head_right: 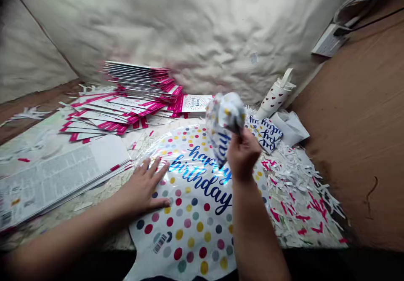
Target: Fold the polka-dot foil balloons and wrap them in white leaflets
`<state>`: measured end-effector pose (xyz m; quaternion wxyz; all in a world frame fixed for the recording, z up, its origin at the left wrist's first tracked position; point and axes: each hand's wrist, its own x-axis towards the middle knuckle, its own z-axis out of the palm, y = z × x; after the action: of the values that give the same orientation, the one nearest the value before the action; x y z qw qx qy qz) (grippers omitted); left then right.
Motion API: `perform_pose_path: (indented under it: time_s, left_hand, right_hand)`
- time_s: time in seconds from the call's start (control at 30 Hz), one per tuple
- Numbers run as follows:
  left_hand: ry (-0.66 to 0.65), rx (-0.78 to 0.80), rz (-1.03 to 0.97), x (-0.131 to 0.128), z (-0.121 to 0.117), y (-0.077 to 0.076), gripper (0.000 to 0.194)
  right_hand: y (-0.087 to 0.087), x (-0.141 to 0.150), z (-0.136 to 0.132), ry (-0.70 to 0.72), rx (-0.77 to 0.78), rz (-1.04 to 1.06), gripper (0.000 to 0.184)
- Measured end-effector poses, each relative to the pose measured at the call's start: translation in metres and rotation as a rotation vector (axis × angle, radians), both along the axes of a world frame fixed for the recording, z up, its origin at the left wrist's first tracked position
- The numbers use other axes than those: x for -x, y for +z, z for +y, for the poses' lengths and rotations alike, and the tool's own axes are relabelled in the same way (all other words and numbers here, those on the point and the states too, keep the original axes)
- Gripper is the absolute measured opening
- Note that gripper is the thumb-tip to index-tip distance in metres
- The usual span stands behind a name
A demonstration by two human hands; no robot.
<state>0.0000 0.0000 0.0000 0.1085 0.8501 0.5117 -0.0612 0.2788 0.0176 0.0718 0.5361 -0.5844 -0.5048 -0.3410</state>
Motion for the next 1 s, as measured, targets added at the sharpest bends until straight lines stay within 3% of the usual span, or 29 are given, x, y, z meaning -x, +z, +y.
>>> perform_pose_path:
  time_s: [0.1,0.2,0.3,0.37,0.43,0.47,0.53,0.57,0.63,0.73,0.83,0.93,1.0]
  left_hand:
    - [-0.014,-0.019,-0.022,0.000,0.003,-0.004,0.106]
    - [-0.001,-0.007,-0.024,0.014,0.014,0.012,0.080]
    - [0.124,-0.076,0.037,0.031,0.030,0.044,0.047]
    - [0.180,-0.312,0.042,0.026,0.040,0.061,0.041]
    - [0.015,-0.488,-0.059,-0.001,0.045,0.065,0.038]
    - [-0.150,-0.498,-0.132,-0.021,0.047,0.061,0.038]
    - [-0.579,-0.369,-0.228,-0.066,0.046,0.044,0.042]
    - [-0.732,-0.289,-0.220,-0.088,0.045,0.032,0.044]
    - [-0.838,-0.164,-0.194,-0.123,0.041,0.009,0.048]
    - [-0.767,-0.072,-0.179,-0.147,0.036,-0.011,0.056]
    - [-0.734,-0.020,-0.196,-0.141,0.039,-0.008,0.056]
    - [-0.645,-0.055,-0.261,-0.103,0.059,0.012,0.048]
    - [-0.427,-0.152,-0.370,-0.062,0.080,0.026,0.049]
  right_hand:
    - [0.003,-0.001,-0.033,0.424,0.155,-0.185,0.023]
    - [-0.019,-0.004,-0.064,0.807,0.465,-0.365,0.035]
    - [-0.057,-0.013,-0.087,0.871,0.830,-0.453,0.035]
    - [-0.076,-0.021,-0.095,0.890,1.020,-0.453,0.036]
    - [-0.087,-0.028,-0.097,0.955,1.115,-0.449,0.038]
    - [-0.089,-0.030,-0.097,0.989,1.131,-0.453,0.038]
    - [-0.090,-0.033,-0.096,1.031,1.098,-0.457,0.037]
    - [-0.090,-0.034,-0.096,1.028,1.050,-0.451,0.036]
    - [-0.091,-0.035,-0.101,0.991,0.908,-0.442,0.033]
    - [-0.093,-0.038,-0.113,0.973,0.739,-0.468,0.026]
    - [-0.092,-0.042,-0.122,1.001,0.775,-0.411,0.025]
    - [-0.089,-0.047,-0.122,1.024,0.882,-0.262,0.026]
    - [-0.089,-0.049,-0.120,1.049,0.934,-0.179,0.027]
